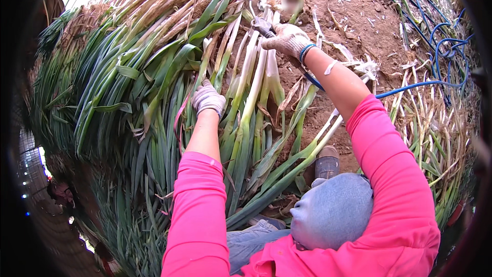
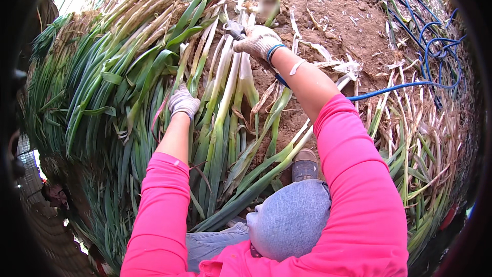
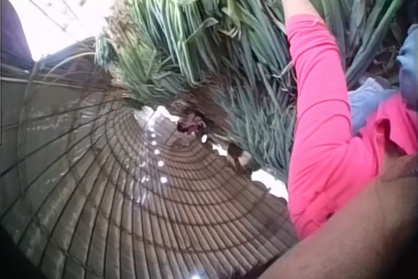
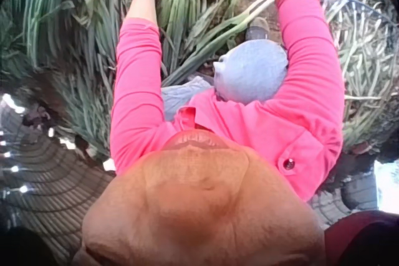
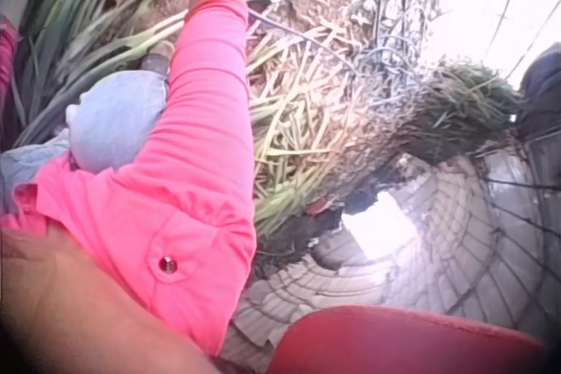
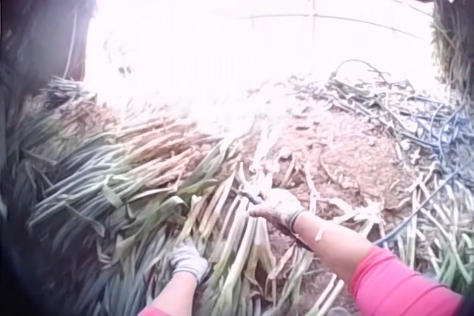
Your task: The person sits on the ground and uses a knife to trim the outer layers and tips of long green leaves. They handle the leaves one at a time, cutting away unwanted parts and placing the trimmed pieces aside.
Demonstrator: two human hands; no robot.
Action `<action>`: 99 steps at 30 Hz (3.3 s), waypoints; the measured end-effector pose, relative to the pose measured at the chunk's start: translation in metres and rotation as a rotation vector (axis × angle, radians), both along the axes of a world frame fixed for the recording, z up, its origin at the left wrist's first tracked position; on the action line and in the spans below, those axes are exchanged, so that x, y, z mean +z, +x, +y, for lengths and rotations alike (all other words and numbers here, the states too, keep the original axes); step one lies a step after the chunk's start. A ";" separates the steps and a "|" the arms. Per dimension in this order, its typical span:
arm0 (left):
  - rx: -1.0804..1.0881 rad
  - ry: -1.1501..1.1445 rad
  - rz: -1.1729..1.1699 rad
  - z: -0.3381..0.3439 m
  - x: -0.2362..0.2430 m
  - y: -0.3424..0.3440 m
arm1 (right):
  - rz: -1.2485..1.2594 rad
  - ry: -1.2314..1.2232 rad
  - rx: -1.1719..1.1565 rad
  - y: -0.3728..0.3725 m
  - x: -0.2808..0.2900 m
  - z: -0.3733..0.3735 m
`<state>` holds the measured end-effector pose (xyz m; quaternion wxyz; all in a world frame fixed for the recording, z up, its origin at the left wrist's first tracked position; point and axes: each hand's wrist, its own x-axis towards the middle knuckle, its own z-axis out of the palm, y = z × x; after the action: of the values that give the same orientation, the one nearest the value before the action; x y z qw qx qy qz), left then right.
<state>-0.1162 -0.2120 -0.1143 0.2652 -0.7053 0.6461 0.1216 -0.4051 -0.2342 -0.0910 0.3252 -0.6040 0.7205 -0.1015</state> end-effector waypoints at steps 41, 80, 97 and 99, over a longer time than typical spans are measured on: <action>0.127 0.041 0.604 0.053 0.019 0.031 | -0.225 0.260 0.358 0.054 0.066 0.169; -0.084 -0.364 0.222 0.021 -0.015 0.054 | -0.252 0.183 0.193 0.054 0.023 0.043; 0.351 -0.046 0.710 0.019 -0.039 0.116 | -0.281 0.345 0.401 0.080 0.070 0.100; 0.407 0.022 0.857 0.026 -0.020 0.095 | -0.310 0.382 0.468 0.084 0.070 0.130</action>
<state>-0.0214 -0.1864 -0.1342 -0.0474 -0.7011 0.5445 0.4580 -0.3214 -0.1039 -0.0209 0.5528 -0.6585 0.5102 0.0222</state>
